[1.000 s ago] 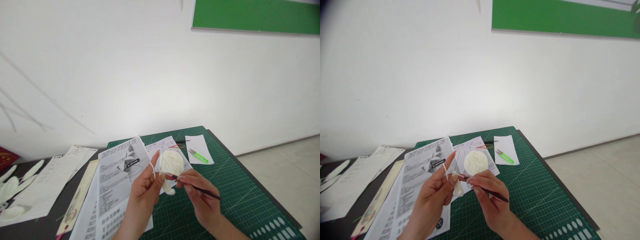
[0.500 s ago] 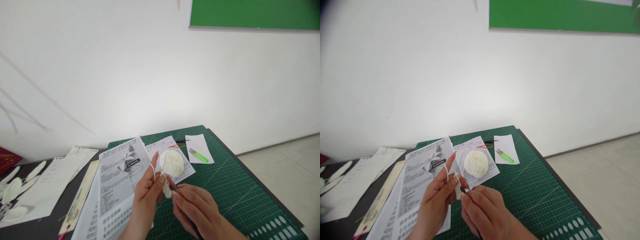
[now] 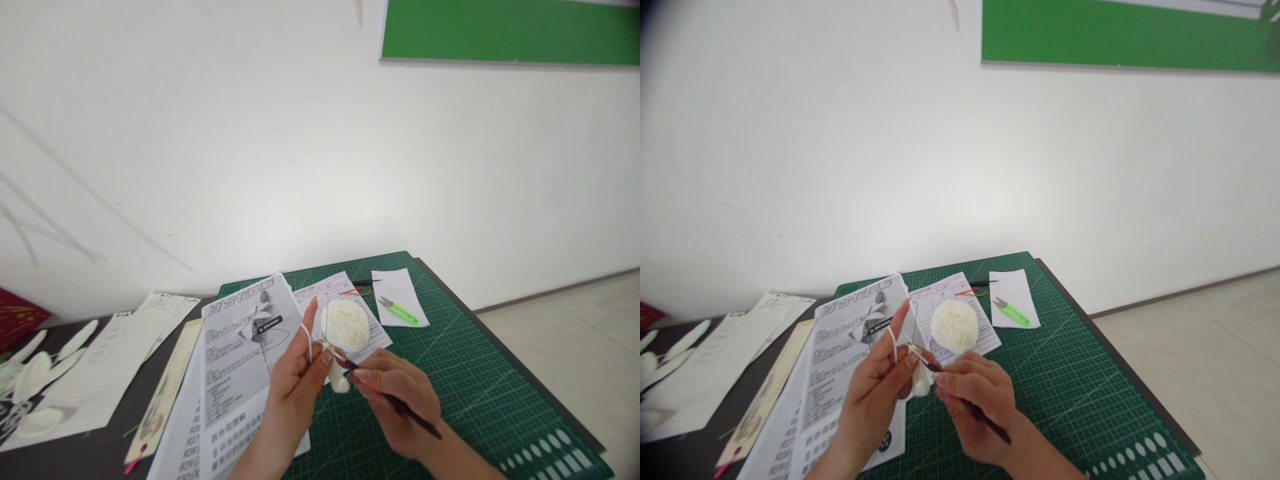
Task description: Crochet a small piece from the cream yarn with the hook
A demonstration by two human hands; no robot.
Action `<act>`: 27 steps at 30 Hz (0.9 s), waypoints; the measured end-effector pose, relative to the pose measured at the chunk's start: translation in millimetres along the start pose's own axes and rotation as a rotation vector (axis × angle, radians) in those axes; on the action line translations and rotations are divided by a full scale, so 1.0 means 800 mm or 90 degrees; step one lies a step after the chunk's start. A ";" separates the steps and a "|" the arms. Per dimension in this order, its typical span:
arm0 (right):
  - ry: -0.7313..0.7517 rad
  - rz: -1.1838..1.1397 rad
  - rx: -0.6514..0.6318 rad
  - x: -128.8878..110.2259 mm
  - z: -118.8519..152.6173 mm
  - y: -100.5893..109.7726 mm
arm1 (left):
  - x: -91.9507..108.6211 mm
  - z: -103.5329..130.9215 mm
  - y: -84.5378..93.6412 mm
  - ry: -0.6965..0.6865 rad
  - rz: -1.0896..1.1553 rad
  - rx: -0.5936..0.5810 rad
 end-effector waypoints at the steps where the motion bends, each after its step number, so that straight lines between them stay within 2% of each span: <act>1: -0.023 -0.002 0.003 0.000 -0.001 0.000 | 0.001 0.000 0.000 -0.014 -0.014 0.005; 4: -0.027 0.034 0.014 -0.002 -0.002 -0.002 | 0.001 0.001 0.000 -0.075 -0.095 0.033; 7: 0.031 0.079 0.004 -0.006 0.000 -0.008 | -0.002 0.002 0.002 -0.105 -0.177 0.039; 11: 0.115 0.151 -0.024 -0.005 0.009 -0.016 | -0.007 0.003 0.005 -0.135 -0.208 0.060; 14: 0.197 0.205 -0.044 -0.001 0.016 -0.016 | -0.010 0.003 0.002 -0.097 -0.140 0.061; 18: 0.279 0.227 -0.054 -0.002 0.016 -0.011 | -0.013 0.004 -0.001 0.023 0.058 0.020; 21: 0.285 0.237 -0.044 -0.009 0.009 -0.008 | -0.011 0.006 0.000 0.072 0.132 -0.014; 27: 0.253 0.188 -0.046 -0.014 0.002 -0.003 | -0.001 0.011 0.004 0.086 0.149 -0.039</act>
Point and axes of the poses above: each hand's wrist, its own z-axis away from the middle knuckle, its own y-axis out of the back of the hand, x = y × z, the point moved 1 cm from there along -z, towards the middle knuckle, and after that the axes turned 13 degrees about x, right-handed, at the moved point
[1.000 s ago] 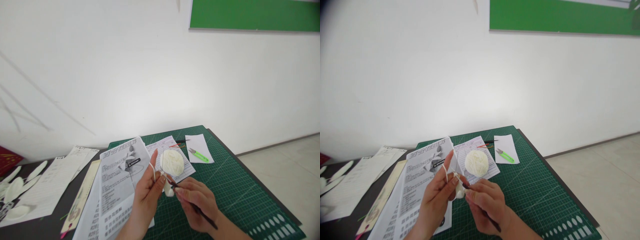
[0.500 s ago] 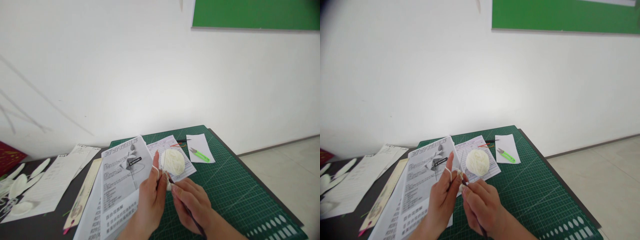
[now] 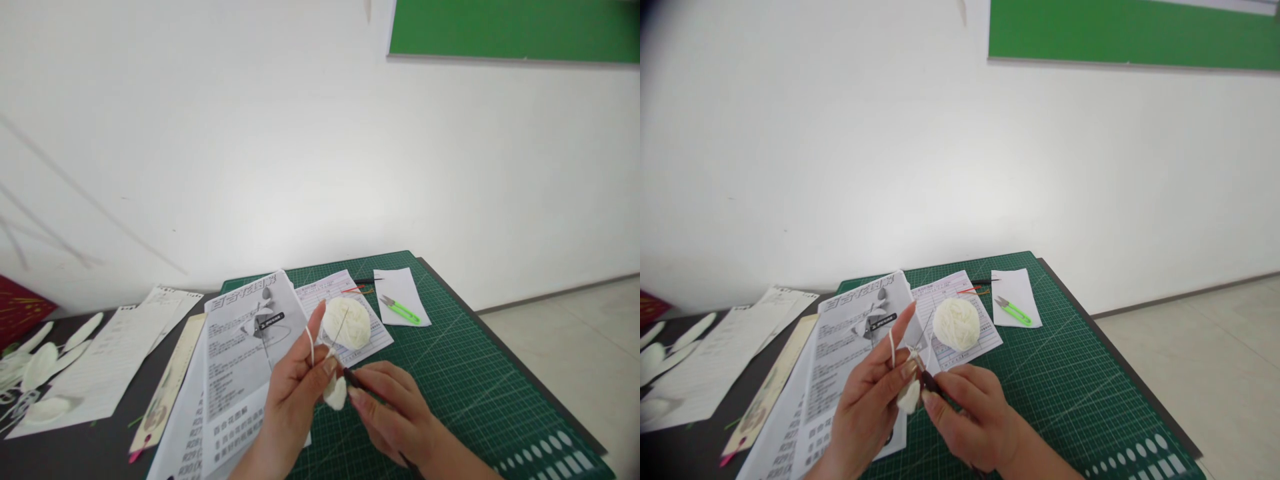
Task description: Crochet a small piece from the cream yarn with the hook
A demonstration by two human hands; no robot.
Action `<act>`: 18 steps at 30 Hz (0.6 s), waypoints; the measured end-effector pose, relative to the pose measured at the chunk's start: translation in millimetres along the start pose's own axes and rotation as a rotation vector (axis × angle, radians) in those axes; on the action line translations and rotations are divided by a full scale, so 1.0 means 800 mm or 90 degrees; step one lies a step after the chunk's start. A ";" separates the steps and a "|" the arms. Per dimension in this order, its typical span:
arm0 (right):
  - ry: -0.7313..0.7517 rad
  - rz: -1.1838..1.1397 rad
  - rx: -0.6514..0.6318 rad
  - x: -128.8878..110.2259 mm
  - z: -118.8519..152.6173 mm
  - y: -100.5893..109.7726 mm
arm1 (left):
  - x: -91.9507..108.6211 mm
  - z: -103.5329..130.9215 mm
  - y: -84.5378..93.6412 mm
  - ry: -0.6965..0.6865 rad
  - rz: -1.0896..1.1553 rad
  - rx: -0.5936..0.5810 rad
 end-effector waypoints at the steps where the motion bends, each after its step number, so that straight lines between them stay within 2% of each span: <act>1: -0.008 -0.014 0.000 0.001 0.001 0.000 | 0.001 0.001 0.000 0.003 -0.002 0.001; 6: -0.065 -0.088 0.062 0.005 0.012 0.002 | 0.005 0.003 0.000 0.016 0.012 0.000; 13: -0.221 -0.133 -0.012 0.002 0.022 0.010 | 0.011 0.006 0.001 -0.028 -0.046 0.024; 18: -0.311 -0.200 0.035 0.000 0.022 0.008 | 0.011 0.008 0.001 -0.051 -0.072 0.033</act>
Point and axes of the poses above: each hand's wrist, its own z-axis away from the middle knuckle, its own y-axis out of the back of the hand, x = y × z, the point moved 1 cm from there along -z, towards the middle knuckle, and after that the axes turned 13 degrees about x, right-handed, at the moved point
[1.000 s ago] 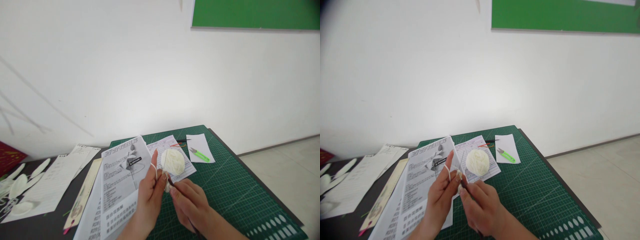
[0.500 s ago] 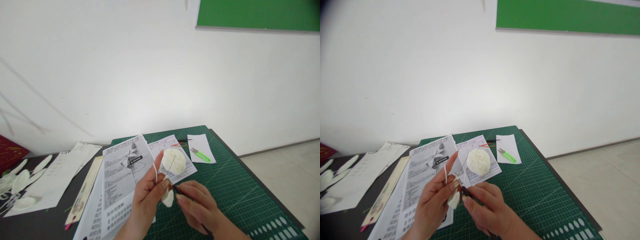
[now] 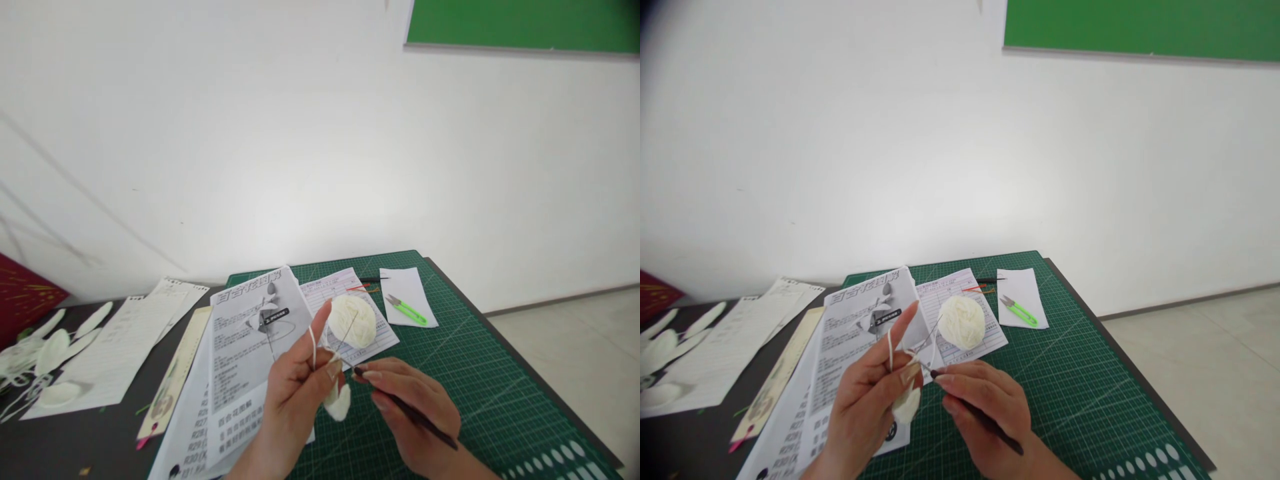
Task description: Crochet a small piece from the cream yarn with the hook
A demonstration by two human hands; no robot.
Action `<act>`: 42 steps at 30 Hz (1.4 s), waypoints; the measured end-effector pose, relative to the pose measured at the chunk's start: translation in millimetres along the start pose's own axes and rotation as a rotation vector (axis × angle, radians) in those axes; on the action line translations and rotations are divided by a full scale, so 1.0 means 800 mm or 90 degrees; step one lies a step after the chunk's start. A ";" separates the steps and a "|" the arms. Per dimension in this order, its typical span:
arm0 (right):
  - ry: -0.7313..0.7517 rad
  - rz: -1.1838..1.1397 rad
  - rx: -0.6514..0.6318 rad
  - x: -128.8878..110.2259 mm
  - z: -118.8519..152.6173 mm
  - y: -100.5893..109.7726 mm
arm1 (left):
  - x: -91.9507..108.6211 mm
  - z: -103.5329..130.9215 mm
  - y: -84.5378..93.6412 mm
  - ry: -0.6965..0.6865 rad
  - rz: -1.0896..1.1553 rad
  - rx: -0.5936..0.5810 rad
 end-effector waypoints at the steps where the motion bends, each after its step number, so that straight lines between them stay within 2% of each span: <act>1: -0.018 -0.016 0.015 0.000 0.000 -0.001 | 0.000 0.000 0.000 0.000 0.000 -0.001; 11: -0.183 -0.173 0.137 -0.003 -0.004 -0.008 | 0.001 -0.005 0.007 0.021 0.048 -0.012; 19: -0.222 -0.214 0.140 -0.002 -0.005 -0.005 | 0.004 -0.004 0.006 0.015 0.078 -0.019; 28: -0.345 -0.277 0.161 0.002 0.001 -0.002 | 0.009 -0.005 0.005 0.015 0.037 0.002; 33: -0.322 -0.248 0.132 0.001 -0.007 0.004 | 0.016 -0.007 0.004 0.064 0.039 -0.003; 39: -0.238 -0.213 0.093 -0.006 -0.019 0.012 | 0.019 -0.012 0.001 0.167 0.112 -0.038; 42: -0.180 -0.146 0.041 -0.012 -0.025 0.017 | 0.014 -0.018 0.003 0.217 0.163 -0.061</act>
Point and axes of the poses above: each hand's wrist, its own z-axis away from the middle knuckle, its own y-axis out of the back of the hand, x = y × z, the point moved 1 cm from there along -z, towards the middle knuckle, and after that the axes turned 13 degrees about x, right-handed, at the moved point
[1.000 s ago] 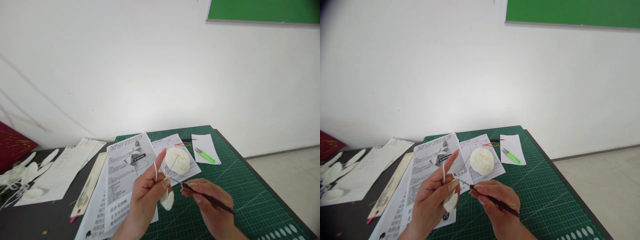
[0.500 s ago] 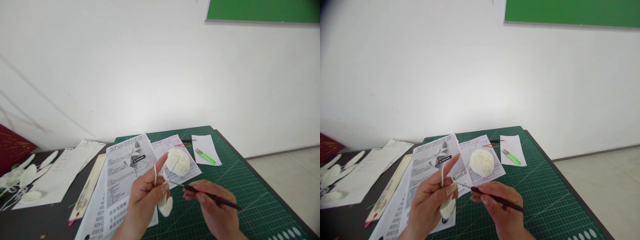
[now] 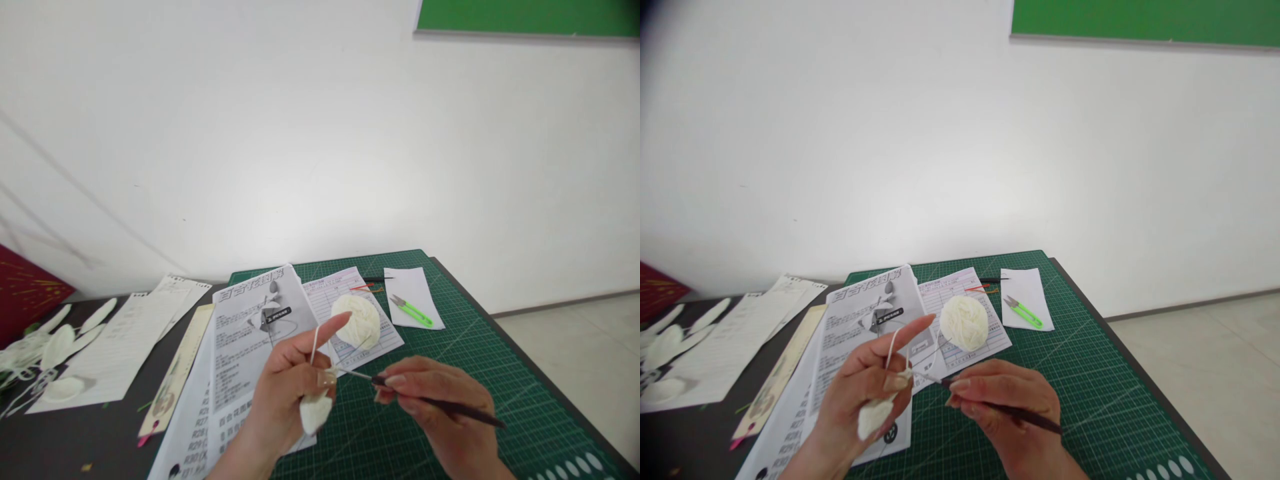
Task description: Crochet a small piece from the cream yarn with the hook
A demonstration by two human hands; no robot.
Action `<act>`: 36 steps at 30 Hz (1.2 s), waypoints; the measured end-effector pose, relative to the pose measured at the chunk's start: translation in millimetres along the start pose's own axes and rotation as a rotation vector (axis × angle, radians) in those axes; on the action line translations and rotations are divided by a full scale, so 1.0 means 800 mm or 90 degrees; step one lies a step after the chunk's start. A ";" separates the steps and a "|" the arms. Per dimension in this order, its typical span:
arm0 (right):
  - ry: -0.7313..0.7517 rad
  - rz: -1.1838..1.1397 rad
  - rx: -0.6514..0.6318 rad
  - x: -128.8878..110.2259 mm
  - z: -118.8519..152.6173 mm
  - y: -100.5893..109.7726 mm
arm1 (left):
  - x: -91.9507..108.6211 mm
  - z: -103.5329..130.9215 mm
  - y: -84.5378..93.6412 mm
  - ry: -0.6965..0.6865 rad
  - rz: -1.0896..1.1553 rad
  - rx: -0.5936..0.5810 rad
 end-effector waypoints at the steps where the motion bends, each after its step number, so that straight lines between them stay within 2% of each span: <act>1: 0.030 0.032 -0.020 -0.003 -0.002 0.002 | -0.001 -0.002 0.001 0.015 0.010 -0.007; 5: 0.157 0.130 -0.096 -0.010 -0.006 0.010 | 0.000 -0.009 0.003 0.045 0.002 -0.006; 8: 0.172 0.148 -0.121 -0.012 -0.008 0.014 | 0.001 -0.008 0.001 0.059 -0.012 -0.002; 10: 0.161 0.152 -0.104 -0.014 -0.007 0.013 | 0.001 -0.006 -0.001 0.070 -0.017 -0.009; 13: 0.087 0.111 -0.034 -0.014 -0.004 0.007 | -0.001 -0.005 -0.002 0.077 -0.017 -0.024; 18: -0.137 -0.054 0.098 -0.001 0.003 -0.001 | -0.002 -0.007 -0.001 0.079 -0.015 -0.043; 21: -0.172 -0.087 0.100 0.002 0.003 -0.001 | -0.003 -0.009 0.000 0.073 -0.029 -0.037; 23: -0.144 -0.065 0.075 -0.001 0.000 0.002 | -0.003 -0.009 0.001 0.065 -0.031 -0.035; 27: -0.003 0.036 -0.004 -0.013 -0.007 0.009 | -0.005 -0.009 0.002 0.063 -0.041 -0.048; 31: 0.102 0.099 -0.086 -0.020 -0.011 0.016 | -0.003 -0.006 0.000 0.072 -0.053 -0.026; 33: 0.108 0.105 -0.083 -0.019 -0.009 0.017 | -0.003 -0.005 -0.002 0.080 -0.048 -0.030; 36: 0.031 0.062 -0.029 -0.014 -0.004 0.014 | -0.003 -0.004 -0.004 0.085 -0.041 -0.042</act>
Point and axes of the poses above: each hand's wrist, its own z-axis away from the middle knuckle, its own y-axis out of the back of the hand, x = y × z, the point moved 1 cm from there along -z, towards the middle knuckle, and after that the axes turned 13 degrees about x, right-handed, at the moved point
